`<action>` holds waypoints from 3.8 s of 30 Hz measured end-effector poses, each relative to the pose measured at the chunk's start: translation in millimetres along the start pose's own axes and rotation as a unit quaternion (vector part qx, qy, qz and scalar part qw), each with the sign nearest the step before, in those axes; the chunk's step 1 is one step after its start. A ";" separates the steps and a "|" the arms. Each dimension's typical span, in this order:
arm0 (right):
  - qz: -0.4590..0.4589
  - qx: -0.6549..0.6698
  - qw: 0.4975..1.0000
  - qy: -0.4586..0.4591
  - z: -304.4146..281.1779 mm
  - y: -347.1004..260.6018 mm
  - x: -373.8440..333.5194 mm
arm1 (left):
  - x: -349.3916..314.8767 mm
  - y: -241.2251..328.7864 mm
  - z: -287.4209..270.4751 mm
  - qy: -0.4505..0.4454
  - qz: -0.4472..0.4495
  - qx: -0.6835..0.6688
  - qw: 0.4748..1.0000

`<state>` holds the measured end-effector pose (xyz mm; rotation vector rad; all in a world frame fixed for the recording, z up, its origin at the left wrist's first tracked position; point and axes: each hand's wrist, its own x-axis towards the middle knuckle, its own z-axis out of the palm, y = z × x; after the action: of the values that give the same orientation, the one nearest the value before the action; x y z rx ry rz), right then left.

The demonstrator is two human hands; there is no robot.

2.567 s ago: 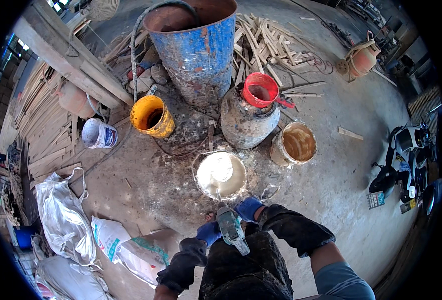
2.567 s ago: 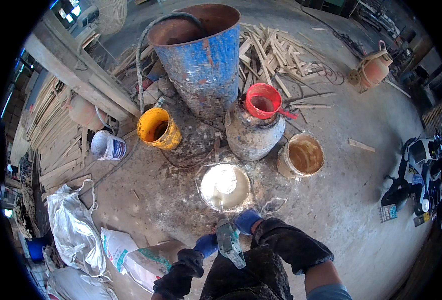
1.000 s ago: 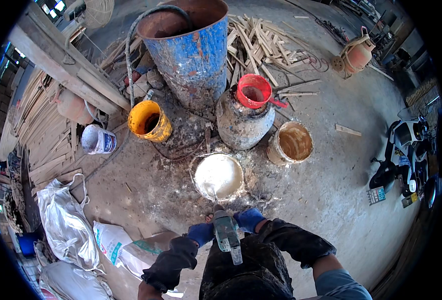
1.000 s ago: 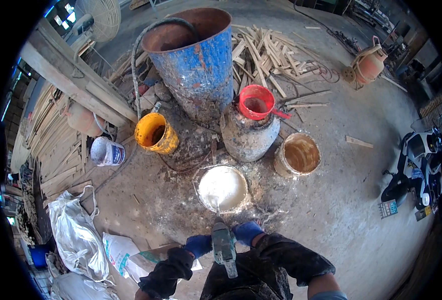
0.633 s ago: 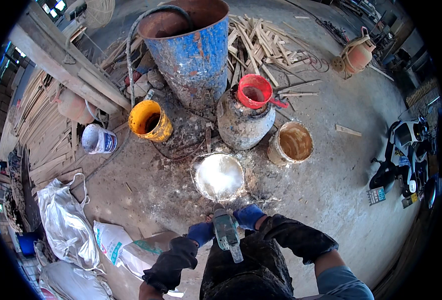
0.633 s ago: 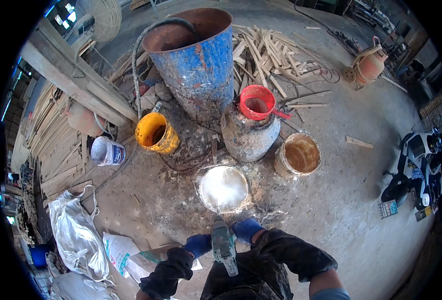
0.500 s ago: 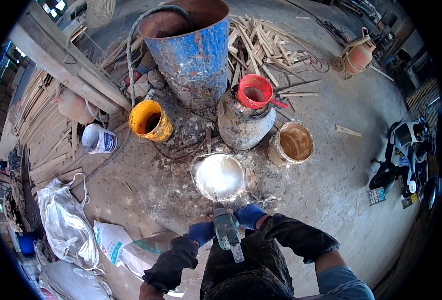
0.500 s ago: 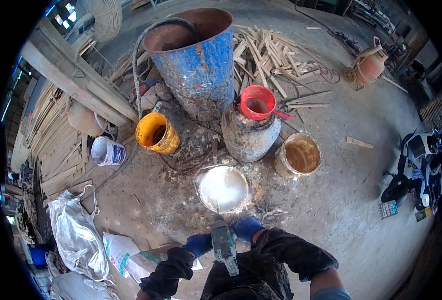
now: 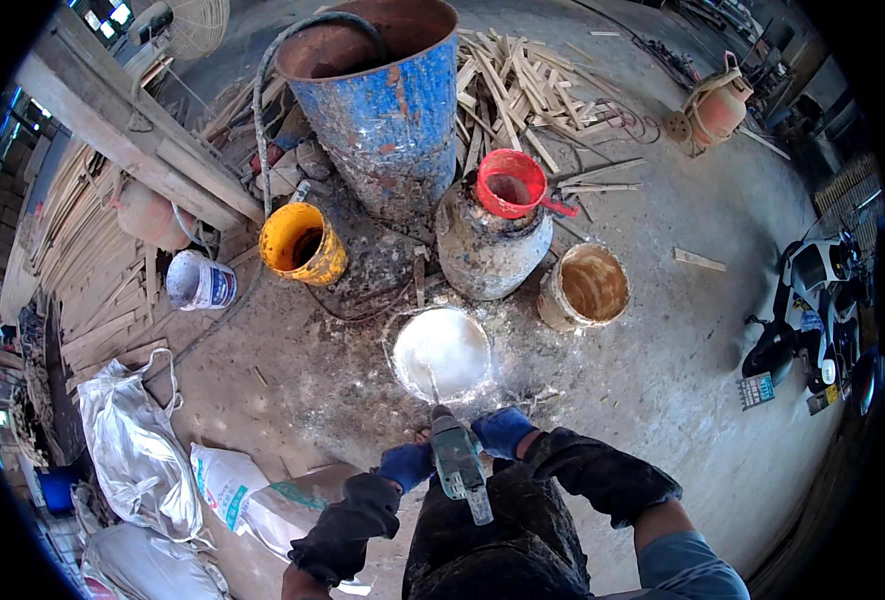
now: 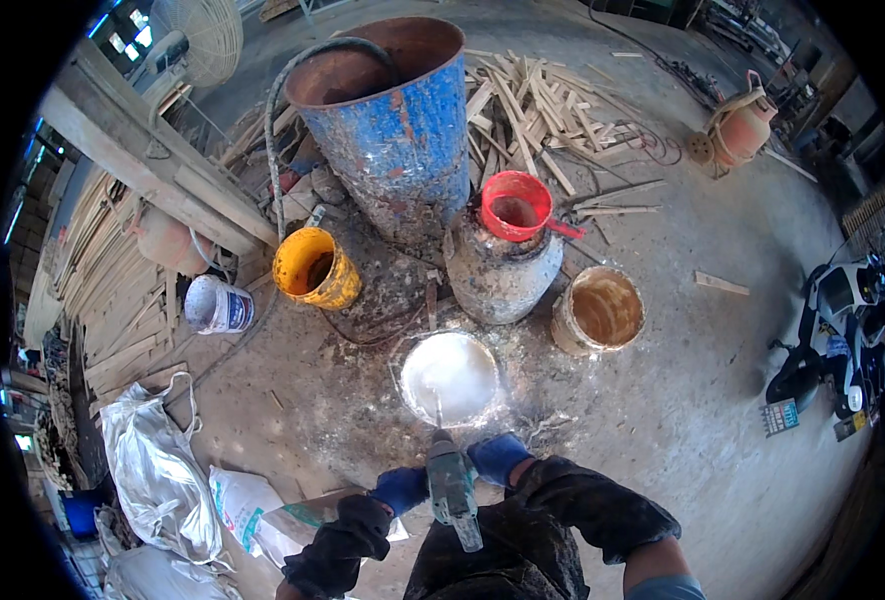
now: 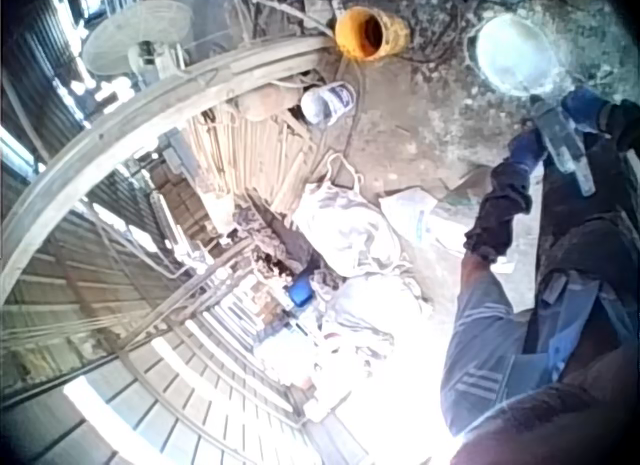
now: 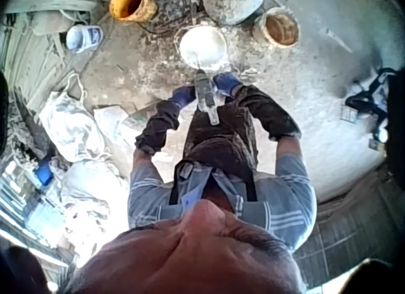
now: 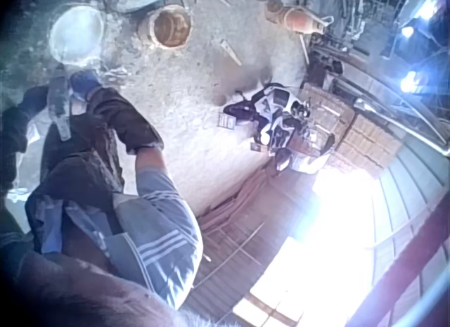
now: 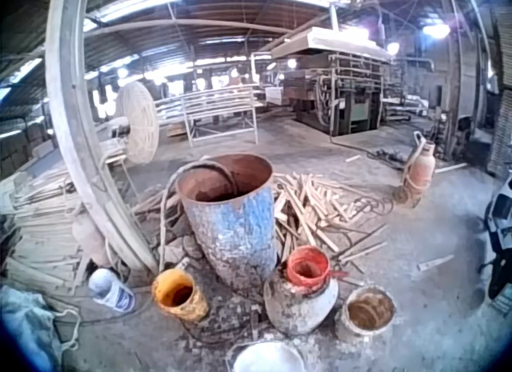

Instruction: The person mixes a light-colored substance in a bucket using an electric mixer, adds more powder from a bag, and stirs the mixture again.

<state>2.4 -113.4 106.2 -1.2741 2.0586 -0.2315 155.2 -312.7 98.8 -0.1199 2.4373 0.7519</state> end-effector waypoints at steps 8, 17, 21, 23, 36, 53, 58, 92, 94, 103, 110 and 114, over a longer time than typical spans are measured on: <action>-0.019 0.007 1.000 0.021 0.5 3.5 -2.8 | -1.1 2.3 -5.4 -0.005 0.002 0.018 1.000; -0.025 0.000 1.000 0.019 -2.6 1.0 -7.6 | -6.3 4.0 -3.8 -0.013 -0.002 0.010 1.000; -0.020 -0.006 1.000 0.019 -7.8 -2.3 -9.0 | -8.9 4.8 -6.7 -0.015 0.003 0.004 1.000; -0.029 -0.002 0.999 0.033 -8.4 -3.0 -9.9 | -8.3 5.0 -6.3 -0.023 -0.012 0.012 1.000; -0.020 -0.066 0.998 0.010 -13.8 -2.0 -3.9 | -8.4 12.2 -11.7 -0.028 -0.046 0.014 0.998; -0.029 -0.107 0.993 0.037 -28.1 19.1 -3.6 | 16.9 14.3 -3.1 0.009 0.023 -0.019 1.000; -0.028 -0.109 0.993 0.026 -28.8 24.8 -8.3 | 23.1 7.3 24.4 0.032 0.019 -0.023 0.999; -0.082 -0.196 0.977 0.010 -70.8 12.4 -0.9 | 0.3 35.6 11.7 0.146 0.004 -0.058 0.988; -0.085 -0.207 0.974 0.017 -76.8 16.9 -2.6 | 7.0 36.1 21.3 0.156 0.024 -0.084 0.984; -0.087 -0.221 0.971 -0.009 -79.0 38.1 -14.0 | 31.5 45.5 69.9 0.188 0.065 -0.147 0.969; -0.062 -0.134 0.989 -0.013 -36.7 30.8 -35.9 | -8.9 61.9 25.1 0.043 0.017 -0.132 0.990; -0.079 -0.080 0.994 -0.004 -12.0 18.8 -34.7 | -21.9 48.4 20.3 0.014 -0.003 -0.129 0.992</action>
<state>-9.2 -77.2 122.2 -1.5346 2.0046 -0.1339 171.6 -262.9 121.0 -0.2388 2.3539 1.0672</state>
